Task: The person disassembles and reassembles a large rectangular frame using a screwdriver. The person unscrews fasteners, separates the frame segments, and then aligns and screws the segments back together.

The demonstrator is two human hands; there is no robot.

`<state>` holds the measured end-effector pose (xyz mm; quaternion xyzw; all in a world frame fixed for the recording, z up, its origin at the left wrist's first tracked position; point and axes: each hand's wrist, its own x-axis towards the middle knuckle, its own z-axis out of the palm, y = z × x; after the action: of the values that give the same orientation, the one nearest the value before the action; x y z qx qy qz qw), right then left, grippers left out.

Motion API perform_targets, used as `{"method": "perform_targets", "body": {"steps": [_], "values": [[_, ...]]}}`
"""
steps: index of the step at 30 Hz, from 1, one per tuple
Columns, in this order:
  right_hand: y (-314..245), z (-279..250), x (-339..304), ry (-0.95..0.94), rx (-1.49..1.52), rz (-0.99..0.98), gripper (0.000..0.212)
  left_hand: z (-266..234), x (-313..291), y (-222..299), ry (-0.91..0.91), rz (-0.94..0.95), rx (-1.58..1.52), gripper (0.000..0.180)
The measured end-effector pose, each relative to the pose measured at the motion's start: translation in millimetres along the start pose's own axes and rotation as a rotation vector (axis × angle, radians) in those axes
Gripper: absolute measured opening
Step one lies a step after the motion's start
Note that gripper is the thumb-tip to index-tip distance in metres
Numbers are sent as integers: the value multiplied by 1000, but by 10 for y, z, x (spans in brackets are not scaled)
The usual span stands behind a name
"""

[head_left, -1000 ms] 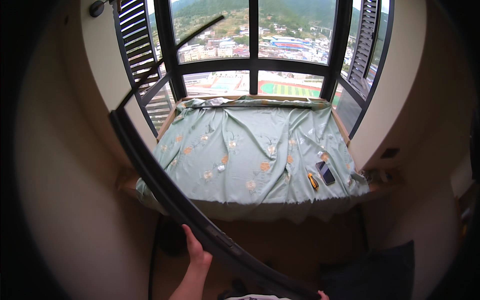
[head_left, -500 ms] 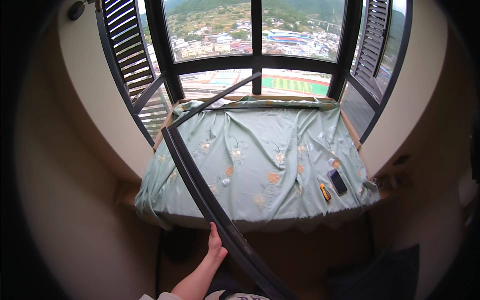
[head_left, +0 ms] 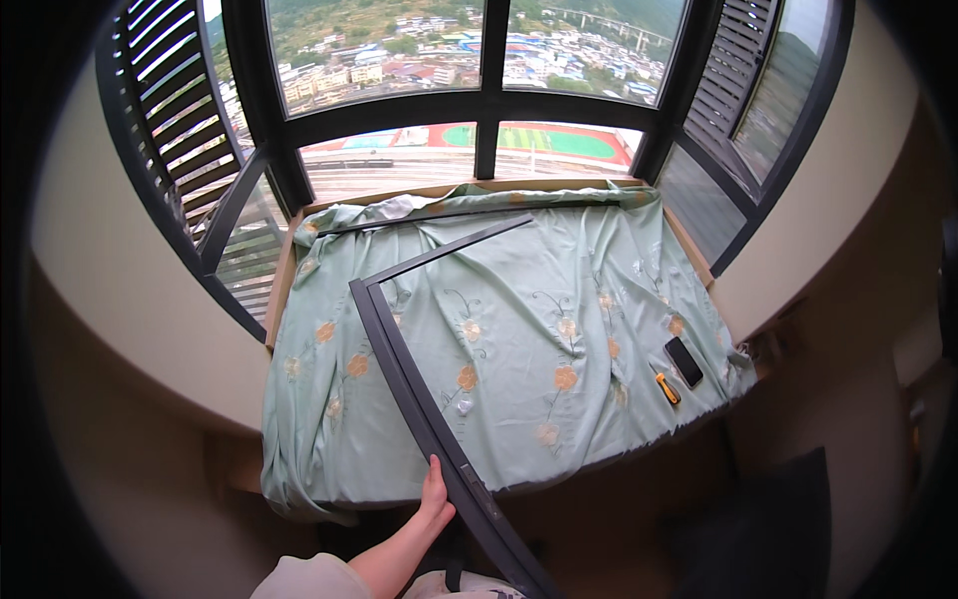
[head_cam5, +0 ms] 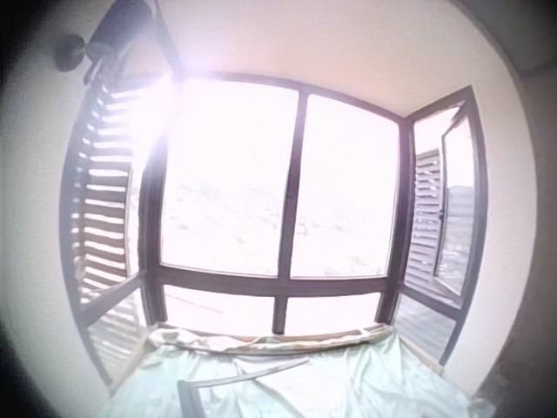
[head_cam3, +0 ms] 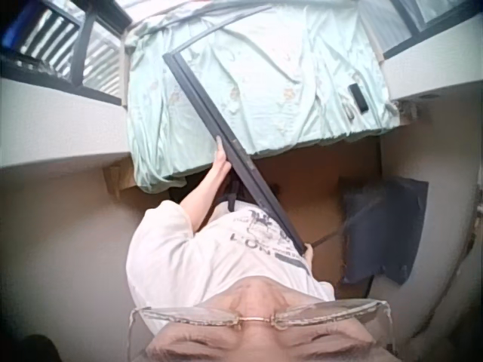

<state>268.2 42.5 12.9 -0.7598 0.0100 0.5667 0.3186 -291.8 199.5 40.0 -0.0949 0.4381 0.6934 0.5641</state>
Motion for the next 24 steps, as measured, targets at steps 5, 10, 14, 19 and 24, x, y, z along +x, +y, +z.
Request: {"method": "perform_targets", "body": {"steps": [5,10,14,19,24], "values": [[199,301,-188,13,55,-26,45,-136,417,167,-10,-51,36,57],[381,451,-216,-12,106,-46,43,-136,672,346,-23,-61,133,63],[497,485,-192,-34,146,-55,42,-244,858,462,-50,-103,156,69],[658,701,-198,-78,168,-40,40,-688,1376,997,289,29,1024,79],[674,684,-267,6,188,-45,38,45,963,1294,85,-87,1568,81]]}}
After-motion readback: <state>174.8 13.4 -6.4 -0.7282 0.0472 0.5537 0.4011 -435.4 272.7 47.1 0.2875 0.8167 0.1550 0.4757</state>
